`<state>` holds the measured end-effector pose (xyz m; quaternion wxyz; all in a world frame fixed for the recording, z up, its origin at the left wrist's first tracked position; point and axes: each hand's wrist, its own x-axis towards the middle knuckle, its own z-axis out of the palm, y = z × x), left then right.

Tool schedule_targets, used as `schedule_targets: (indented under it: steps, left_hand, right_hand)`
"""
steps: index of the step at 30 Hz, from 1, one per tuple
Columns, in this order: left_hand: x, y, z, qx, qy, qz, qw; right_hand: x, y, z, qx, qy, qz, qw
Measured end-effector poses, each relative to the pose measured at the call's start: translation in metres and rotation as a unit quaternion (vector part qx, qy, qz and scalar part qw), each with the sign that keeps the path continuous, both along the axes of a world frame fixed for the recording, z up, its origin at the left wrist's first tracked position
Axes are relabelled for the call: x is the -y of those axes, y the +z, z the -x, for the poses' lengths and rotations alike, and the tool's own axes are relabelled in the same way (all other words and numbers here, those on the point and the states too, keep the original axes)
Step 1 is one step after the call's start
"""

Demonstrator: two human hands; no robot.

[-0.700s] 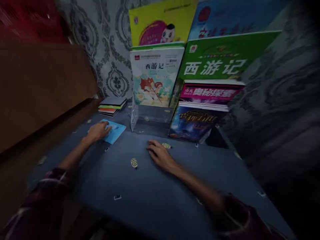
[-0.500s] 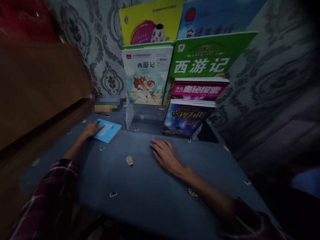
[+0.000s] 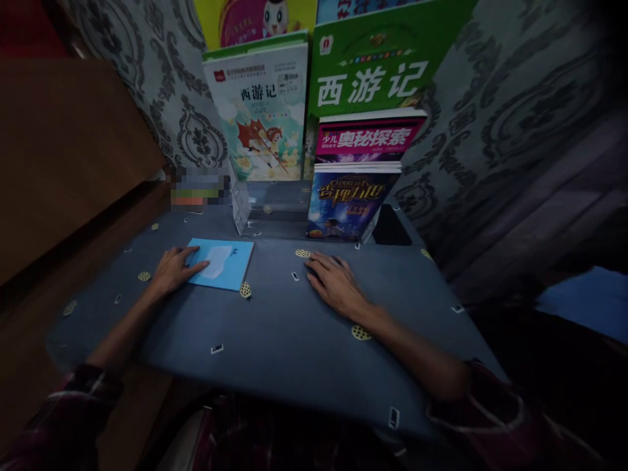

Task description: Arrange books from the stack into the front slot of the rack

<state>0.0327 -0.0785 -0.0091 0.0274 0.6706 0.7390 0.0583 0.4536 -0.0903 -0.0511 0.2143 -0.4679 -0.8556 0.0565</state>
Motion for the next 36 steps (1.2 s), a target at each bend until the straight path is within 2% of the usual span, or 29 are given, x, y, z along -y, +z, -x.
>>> schedule_targets:
  steps: [6, 10, 12, 14, 16, 19, 22, 25, 29, 31, 33, 36]
  left_hand:
    - [0.024, -0.004, -0.055, 0.056, -0.06, -0.016, 0.997]
    - [0.028, -0.003, -0.095, 0.1, -0.136, -0.009, 0.986]
    - [0.029, 0.001, -0.114, 0.11, -0.175, 0.0, 0.978]
    - [0.032, 0.006, -0.134, 0.084, -0.197, 0.012, 0.977]
    - [0.037, 0.01, -0.153, 0.015, -0.203, 0.002, 0.979]
    - [0.043, 0.008, -0.18, -0.081, -0.241, -0.058, 0.965]
    - [0.045, -0.005, -0.199, -0.074, -0.316, -0.071, 0.943]
    - [0.039, -0.017, -0.2, -0.051, -0.328, -0.064, 0.941]
    - [0.025, -0.021, -0.175, -0.014, -0.287, -0.062, 0.956]
    - [0.016, -0.02, -0.158, 0.022, -0.279, -0.064, 0.958]
    - [0.008, -0.019, -0.141, 0.071, -0.298, -0.055, 0.95]
    - [-0.005, -0.019, -0.122, 0.155, -0.324, -0.023, 0.933]
  right_hand:
    - [-0.003, 0.0, -0.002, -0.093, -0.009, 0.023, 0.995]
    - [-0.01, -0.001, -0.006, -0.163, -0.021, 0.032, 0.986]
    - [-0.012, 0.001, -0.009, -0.169, -0.035, 0.027, 0.985]
    - [-0.01, 0.004, -0.01, -0.14, -0.047, 0.007, 0.989]
    - [-0.005, 0.008, -0.008, -0.096, -0.035, -0.021, 0.995]
    - [0.006, 0.01, 0.002, -0.047, 0.034, -0.045, 0.997]
    - [0.014, 0.005, 0.014, -0.024, 0.094, -0.038, 0.995]
    - [0.017, -0.003, 0.02, -0.02, 0.099, -0.017, 0.995]
    - [0.015, -0.005, 0.018, -0.008, 0.092, 0.014, 0.996]
    - [0.015, -0.001, 0.016, 0.003, 0.093, 0.024, 0.995]
    - [0.016, 0.005, 0.019, 0.017, 0.099, 0.029, 0.994]
    - [0.022, 0.018, 0.035, 0.044, 0.163, 0.038, 0.985]
